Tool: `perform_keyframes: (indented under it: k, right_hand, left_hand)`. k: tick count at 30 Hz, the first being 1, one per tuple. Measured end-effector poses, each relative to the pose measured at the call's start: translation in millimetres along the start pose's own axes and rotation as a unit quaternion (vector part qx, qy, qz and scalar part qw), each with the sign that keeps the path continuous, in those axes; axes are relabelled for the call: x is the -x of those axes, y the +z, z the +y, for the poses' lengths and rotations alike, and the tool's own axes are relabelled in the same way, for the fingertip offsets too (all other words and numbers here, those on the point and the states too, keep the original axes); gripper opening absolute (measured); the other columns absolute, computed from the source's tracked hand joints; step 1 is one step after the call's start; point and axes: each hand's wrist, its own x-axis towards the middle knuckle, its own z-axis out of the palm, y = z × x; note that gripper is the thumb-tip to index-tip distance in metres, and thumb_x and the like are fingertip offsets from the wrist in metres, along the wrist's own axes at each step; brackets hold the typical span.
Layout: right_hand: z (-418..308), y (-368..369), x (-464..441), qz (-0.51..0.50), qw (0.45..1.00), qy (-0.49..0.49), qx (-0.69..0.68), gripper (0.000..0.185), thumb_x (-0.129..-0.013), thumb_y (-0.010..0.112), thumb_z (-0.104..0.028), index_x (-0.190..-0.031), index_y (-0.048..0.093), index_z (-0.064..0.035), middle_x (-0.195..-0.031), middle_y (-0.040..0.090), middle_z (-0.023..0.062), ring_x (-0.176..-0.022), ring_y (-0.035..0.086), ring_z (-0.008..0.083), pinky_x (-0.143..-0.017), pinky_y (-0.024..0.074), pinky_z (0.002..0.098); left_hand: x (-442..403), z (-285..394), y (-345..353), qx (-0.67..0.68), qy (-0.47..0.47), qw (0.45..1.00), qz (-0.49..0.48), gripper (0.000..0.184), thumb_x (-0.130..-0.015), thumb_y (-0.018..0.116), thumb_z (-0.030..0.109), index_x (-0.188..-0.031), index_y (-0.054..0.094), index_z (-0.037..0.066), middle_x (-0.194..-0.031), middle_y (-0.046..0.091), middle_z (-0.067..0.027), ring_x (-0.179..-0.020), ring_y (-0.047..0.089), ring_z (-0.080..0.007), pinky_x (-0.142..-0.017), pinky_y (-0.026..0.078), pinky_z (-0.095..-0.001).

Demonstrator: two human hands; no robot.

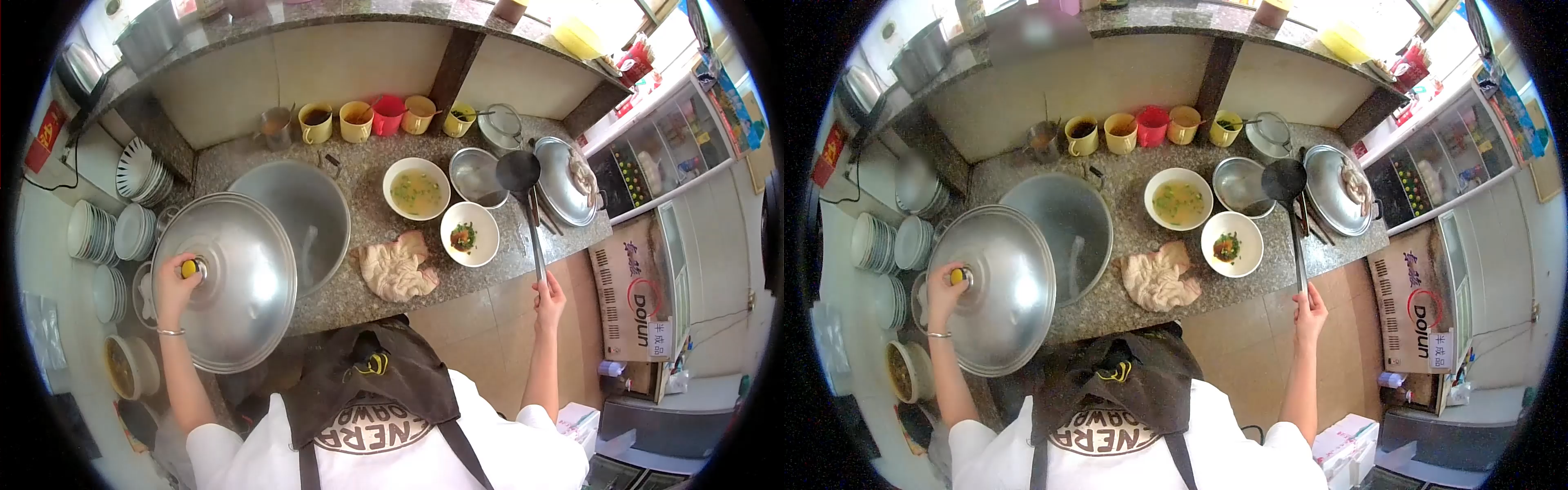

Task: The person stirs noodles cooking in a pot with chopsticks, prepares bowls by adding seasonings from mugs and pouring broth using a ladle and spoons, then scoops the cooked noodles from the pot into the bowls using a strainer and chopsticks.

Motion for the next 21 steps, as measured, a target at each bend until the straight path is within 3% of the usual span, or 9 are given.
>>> perform_keyframes:
  k: [5, 7, 8, 10, 13, 15, 17, 18, 21]
  right_hand:
    - [7, -12, -3, 0.014, 0.988, -0.089, 0.124, 0.038, -0.082, 0.058, -0.01, -0.119, 0.051, 0.0003, -0.08, 0.062, 0.0051, -0.053, 0.047, 0.0045, -0.044, 0.0363, 0.0192]
    - [9, -15, -2, 0.05, 0.94, -0.203, 0.271, 0.037, -0.082, 0.057, -0.008, -0.118, 0.051, -0.0002, -0.091, 0.063, 0.0093, -0.067, 0.058, 0.0137, -0.058, 0.0455, 0.0263]
    - [6, -13, 3, 0.04, 0.939, -0.205, 0.272, 0.037, -0.082, 0.057, -0.008, -0.118, 0.051, -0.0002, -0.091, 0.063, 0.0093, -0.067, 0.058, 0.0137, -0.058, 0.0455, 0.0263]
    - [-9, -5, 19, 0.061, 0.874, -0.296, 0.38, 0.036, -0.082, 0.056, -0.007, -0.117, 0.052, -0.001, -0.101, 0.062, 0.0124, -0.083, 0.061, 0.0219, -0.071, 0.0467, 0.0319]
    - [-15, 11, 33, 0.042, 0.858, -0.359, 0.365, 0.034, -0.082, 0.056, -0.006, -0.116, 0.053, -0.0024, -0.104, 0.061, 0.0155, -0.088, 0.061, 0.0266, -0.074, 0.0467, 0.0341]
    - [-12, 27, 40, 0.006, 0.879, -0.338, 0.335, 0.036, -0.082, 0.057, -0.006, -0.118, 0.052, -0.002, -0.106, 0.06, 0.0145, -0.09, 0.06, 0.0226, -0.077, 0.0463, 0.0318]
    - [-30, 54, 66, -0.051, 0.928, -0.21, 0.302, 0.039, -0.082, 0.057, -0.004, -0.12, 0.05, -0.0004, -0.109, 0.059, 0.0151, -0.095, 0.059, 0.019, -0.08, 0.0452, 0.0298]
    - [-8, 64, 55, -0.086, 0.902, -0.355, 0.23, 0.041, -0.081, 0.057, -0.003, -0.121, 0.049, -0.0006, -0.103, 0.061, 0.0113, -0.087, 0.058, 0.014, -0.075, 0.045, 0.0253]
    - [0, 116, 66, -0.231, 0.931, -0.234, 0.158, 0.038, -0.08, 0.058, -0.002, -0.117, 0.053, -0.0006, -0.1, 0.063, 0.0079, -0.085, 0.059, 0.0138, -0.074, 0.0454, 0.0251]
  left_hand:
    - [5, -10, -7, -0.036, 0.015, 0.999, 0.017, 0.032, -0.061, 0.065, 0.003, -0.093, 0.062, 0.0, -0.093, 0.06, -0.0125, -0.087, 0.057, -0.0234, -0.079, 0.044, -0.0297]
    - [11, -17, -11, -0.035, 0.048, 0.997, 0.038, 0.031, -0.062, 0.064, 0.003, -0.093, 0.061, -0.001, -0.094, 0.06, -0.0125, -0.088, 0.057, -0.0233, -0.079, 0.044, -0.0298]
    - [13, -22, -13, -0.036, 0.039, 0.998, 0.043, 0.031, -0.062, 0.064, 0.003, -0.093, 0.061, -0.001, -0.094, 0.06, -0.0125, -0.088, 0.057, -0.0233, -0.079, 0.044, -0.0298]
    - [19, -33, -19, 0.05, -0.007, 0.998, 0.028, 0.031, -0.062, 0.064, 0.003, -0.093, 0.061, -0.001, -0.092, 0.059, -0.013, -0.088, 0.057, -0.0236, -0.081, 0.043, -0.03]
    - [39, -24, -30, 0.01, -0.004, 0.998, 0.069, 0.03, -0.063, 0.065, 0.004, -0.093, 0.061, -0.001, -0.09, 0.059, -0.0136, -0.087, 0.057, -0.0237, -0.081, 0.043, -0.031]
    - [49, -25, -41, -0.017, -0.03, 0.997, 0.072, 0.03, -0.063, 0.065, 0.005, -0.093, 0.061, -0.001, -0.09, 0.058, -0.0135, -0.083, 0.057, -0.023, -0.077, 0.045, -0.0305]
    - [61, -26, -47, -0.041, -0.048, 0.996, 0.068, 0.03, -0.064, 0.065, 0.005, -0.093, 0.062, 0.0, -0.089, 0.057, -0.0135, -0.08, 0.057, -0.0223, -0.073, 0.046, -0.03]
    - [68, -26, -49, -0.043, -0.041, 0.995, 0.078, 0.03, -0.064, 0.065, 0.006, -0.093, 0.062, 0.001, -0.09, 0.057, -0.0132, -0.076, 0.057, -0.0213, -0.068, 0.046, -0.029]
    - [85, -47, -57, -0.026, -0.025, 0.993, 0.113, 0.031, -0.063, 0.066, 0.007, -0.093, 0.063, 0.002, -0.089, 0.055, -0.0121, -0.068, 0.056, -0.0193, -0.058, 0.047, -0.0269]
